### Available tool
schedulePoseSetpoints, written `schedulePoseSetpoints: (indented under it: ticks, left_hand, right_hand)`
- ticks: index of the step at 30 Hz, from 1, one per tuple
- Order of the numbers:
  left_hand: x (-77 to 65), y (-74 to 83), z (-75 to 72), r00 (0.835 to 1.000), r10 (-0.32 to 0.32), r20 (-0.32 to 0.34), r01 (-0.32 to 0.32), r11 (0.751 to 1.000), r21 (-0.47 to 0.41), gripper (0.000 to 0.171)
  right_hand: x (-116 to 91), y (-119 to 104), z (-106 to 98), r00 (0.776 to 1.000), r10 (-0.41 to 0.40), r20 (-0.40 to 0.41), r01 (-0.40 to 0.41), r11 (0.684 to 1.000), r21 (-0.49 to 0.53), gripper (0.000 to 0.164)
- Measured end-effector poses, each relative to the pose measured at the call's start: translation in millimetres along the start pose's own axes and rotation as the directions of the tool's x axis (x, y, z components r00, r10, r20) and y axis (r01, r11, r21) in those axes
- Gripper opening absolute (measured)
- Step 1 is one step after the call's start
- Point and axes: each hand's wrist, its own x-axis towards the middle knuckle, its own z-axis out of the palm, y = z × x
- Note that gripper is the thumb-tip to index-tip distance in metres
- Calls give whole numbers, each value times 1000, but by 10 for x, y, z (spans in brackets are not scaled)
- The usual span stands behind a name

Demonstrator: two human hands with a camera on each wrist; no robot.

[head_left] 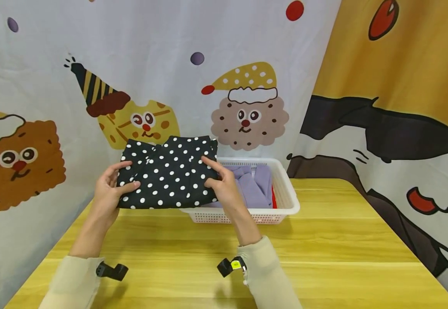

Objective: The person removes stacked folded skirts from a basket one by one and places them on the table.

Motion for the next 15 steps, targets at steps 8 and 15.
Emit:
schedulePoseSetpoints:
  ticks: [8,15]
  left_hand:
    - [45,5,-308,999,-18,-44,18,1000,-6,63]
    - [32,8,-555,997,-19,-72,21,999,32,63]
  right_hand:
    - [86,139,276,1000,4,12,-4,1000,23,72]
    - [114,357,460,1000,-8,-1,8,1000,-12,59]
